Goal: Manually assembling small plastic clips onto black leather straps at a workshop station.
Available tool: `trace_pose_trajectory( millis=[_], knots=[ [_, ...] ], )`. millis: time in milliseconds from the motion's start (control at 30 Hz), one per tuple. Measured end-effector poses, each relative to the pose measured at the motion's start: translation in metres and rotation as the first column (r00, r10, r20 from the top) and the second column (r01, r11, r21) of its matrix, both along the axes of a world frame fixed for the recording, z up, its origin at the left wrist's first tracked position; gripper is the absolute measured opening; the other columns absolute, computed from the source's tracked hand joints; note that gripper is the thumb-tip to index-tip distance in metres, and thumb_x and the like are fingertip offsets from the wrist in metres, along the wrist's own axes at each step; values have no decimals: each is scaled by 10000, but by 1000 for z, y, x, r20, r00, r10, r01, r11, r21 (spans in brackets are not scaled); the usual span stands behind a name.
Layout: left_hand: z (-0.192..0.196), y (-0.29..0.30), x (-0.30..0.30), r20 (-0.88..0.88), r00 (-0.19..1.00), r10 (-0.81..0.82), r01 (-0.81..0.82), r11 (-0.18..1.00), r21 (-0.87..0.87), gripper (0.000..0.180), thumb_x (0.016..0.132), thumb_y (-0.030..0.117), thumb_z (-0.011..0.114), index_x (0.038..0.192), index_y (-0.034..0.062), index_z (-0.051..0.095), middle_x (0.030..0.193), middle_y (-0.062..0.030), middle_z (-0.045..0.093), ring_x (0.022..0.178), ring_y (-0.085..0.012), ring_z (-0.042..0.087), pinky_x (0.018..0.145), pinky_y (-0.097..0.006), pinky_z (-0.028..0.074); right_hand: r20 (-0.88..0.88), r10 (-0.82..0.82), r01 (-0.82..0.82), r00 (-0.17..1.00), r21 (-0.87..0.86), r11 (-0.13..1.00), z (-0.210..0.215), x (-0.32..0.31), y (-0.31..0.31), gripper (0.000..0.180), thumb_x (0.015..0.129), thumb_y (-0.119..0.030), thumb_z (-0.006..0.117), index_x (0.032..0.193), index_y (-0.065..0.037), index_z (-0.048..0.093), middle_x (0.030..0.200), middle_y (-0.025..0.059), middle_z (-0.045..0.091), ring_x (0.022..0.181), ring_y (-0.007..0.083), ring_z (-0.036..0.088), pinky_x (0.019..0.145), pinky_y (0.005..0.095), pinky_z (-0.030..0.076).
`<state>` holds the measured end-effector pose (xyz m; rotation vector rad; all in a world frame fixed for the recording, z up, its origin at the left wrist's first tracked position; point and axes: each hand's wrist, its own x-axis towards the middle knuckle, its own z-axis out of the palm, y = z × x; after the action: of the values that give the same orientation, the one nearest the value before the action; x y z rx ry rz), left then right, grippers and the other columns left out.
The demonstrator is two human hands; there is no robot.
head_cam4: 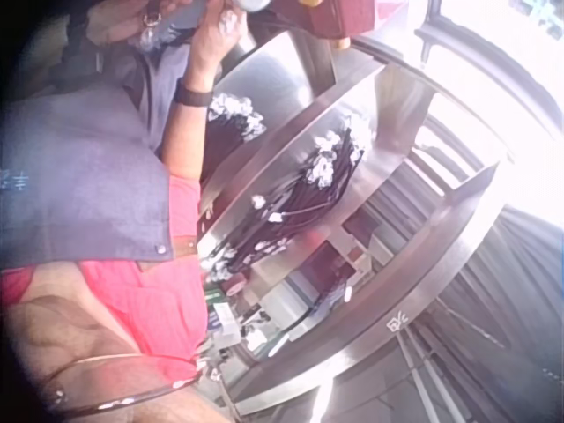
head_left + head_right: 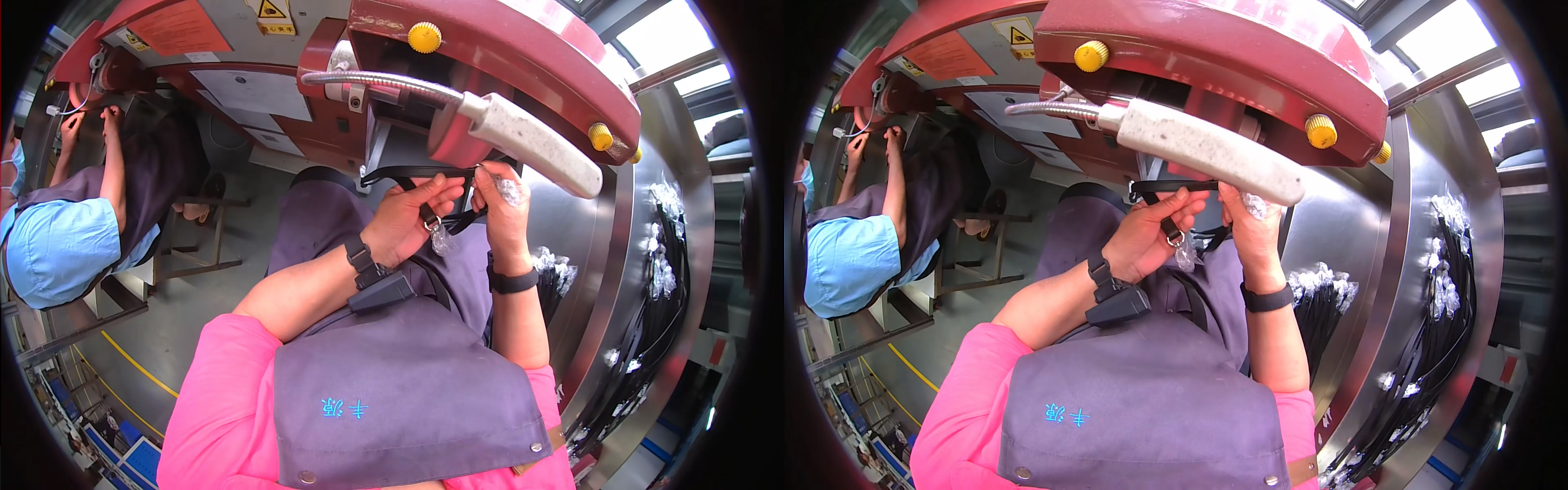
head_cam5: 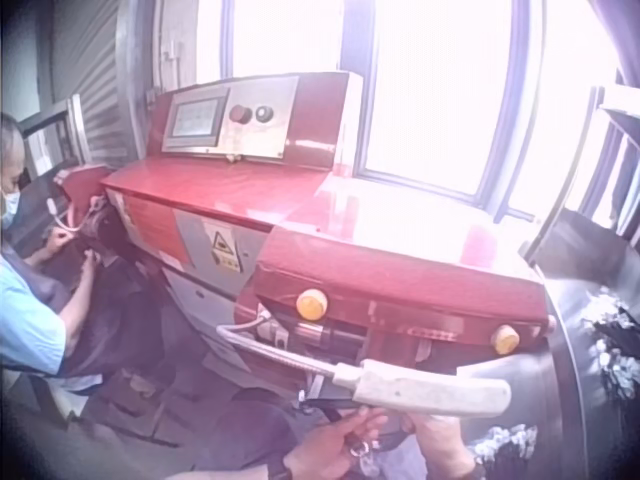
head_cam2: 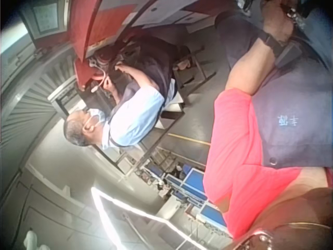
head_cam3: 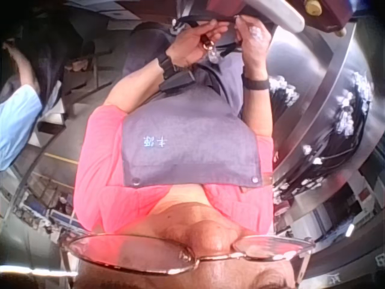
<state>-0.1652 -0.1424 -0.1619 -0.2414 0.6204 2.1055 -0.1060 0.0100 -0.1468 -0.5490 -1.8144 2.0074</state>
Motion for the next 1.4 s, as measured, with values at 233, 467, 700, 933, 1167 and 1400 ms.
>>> trace_pose_trajectory(
  millis=[233,467,700,933,1167,1400],
  knots=[
    [-1,1,-1,10,1000,11,-12,1000,23,151,908,133,622,1009,21,629,1088,-125,664,970,-171,650,733,-241,526,-14,-28,28,999,0,1000,0,-1,-2,110,897,-75,626,981,-5,610,712,32,560,546,90,473,509,240,397],
    [10,2,1,-48,995,-93,95,994,45,229,948,204,569,1027,0,636,830,-36,585,648,-69,514,540,-178,413,-65,1,3,998,54,999,5,8,6,95,894,-61,622,969,-5,635,689,17,542,561,89,467,527,240,389],
    [-3,-5,-2,75,961,-266,263,964,49,266,963,286,543,1058,43,597,655,44,390,491,-36,285,411,-180,240,-17,261,-168,965,722,672,34,19,-5,188,735,18,732,914,-20,689,730,64,603,688,182,593,622,290,478],
    [-14,-9,-4,-74,979,-192,191,981,-21,196,951,227,568,1044,58,606,625,40,395,487,-34,292,411,-185,242,127,113,-169,985,796,580,40,27,-13,227,730,1,728,938,-8,635,776,122,585,690,262,616,632,327,475],
    [-5,-7,-4,-136,981,-136,127,989,-72,224,926,208,608,1006,0,637,603,35,400,502,-37,321,418,-192,245,-20,2,14,1000,759,650,27,21,-6,153,779,8,690,915,12,620,792,108,623,718,221,612,648,293,469],
    [-1,-6,-2,-115,988,-104,97,993,-65,255,915,201,623,1025,-28,649,610,43,399,520,-30,340,423,-188,257,-4,-77,71,997,437,896,13,14,-11,65,878,-40,634,939,-20,625,717,-4,583,555,46,464,499,203,360]
  ],
)
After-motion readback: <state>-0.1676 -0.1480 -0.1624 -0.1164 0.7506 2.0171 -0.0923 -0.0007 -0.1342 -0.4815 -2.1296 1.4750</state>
